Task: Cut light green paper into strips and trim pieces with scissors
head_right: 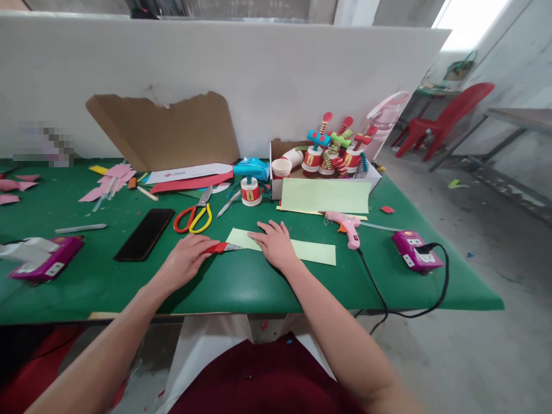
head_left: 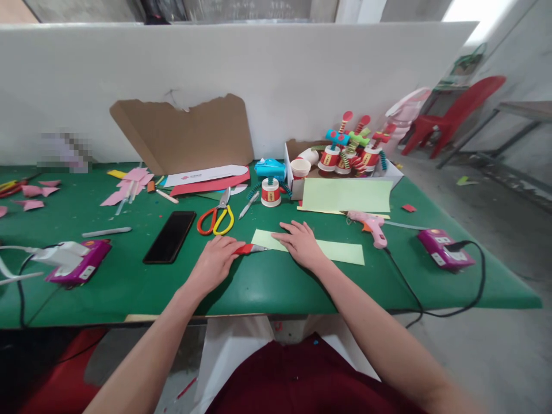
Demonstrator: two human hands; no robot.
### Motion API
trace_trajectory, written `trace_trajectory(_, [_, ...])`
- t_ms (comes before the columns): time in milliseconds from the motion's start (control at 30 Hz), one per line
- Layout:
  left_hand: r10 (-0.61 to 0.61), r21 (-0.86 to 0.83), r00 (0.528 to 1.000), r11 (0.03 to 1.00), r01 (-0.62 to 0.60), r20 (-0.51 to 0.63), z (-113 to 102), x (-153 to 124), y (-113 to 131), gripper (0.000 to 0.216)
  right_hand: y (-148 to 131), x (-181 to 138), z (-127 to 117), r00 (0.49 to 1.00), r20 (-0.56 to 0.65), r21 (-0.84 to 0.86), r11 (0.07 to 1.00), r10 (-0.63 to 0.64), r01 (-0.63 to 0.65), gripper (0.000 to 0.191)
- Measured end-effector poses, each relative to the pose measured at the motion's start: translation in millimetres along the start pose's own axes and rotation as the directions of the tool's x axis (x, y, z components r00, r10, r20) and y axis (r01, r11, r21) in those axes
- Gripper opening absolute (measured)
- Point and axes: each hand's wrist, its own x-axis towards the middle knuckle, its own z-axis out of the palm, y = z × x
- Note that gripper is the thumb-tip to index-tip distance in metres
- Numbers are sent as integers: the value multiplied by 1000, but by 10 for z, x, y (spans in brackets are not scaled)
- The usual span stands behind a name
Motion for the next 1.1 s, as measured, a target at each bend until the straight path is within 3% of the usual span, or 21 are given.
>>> trace_trajectory(1100, [5, 36, 999, 999, -6, 39, 21, 101, 279, 33, -17, 0, -7, 1000, 5, 12, 1000, 14, -14, 36])
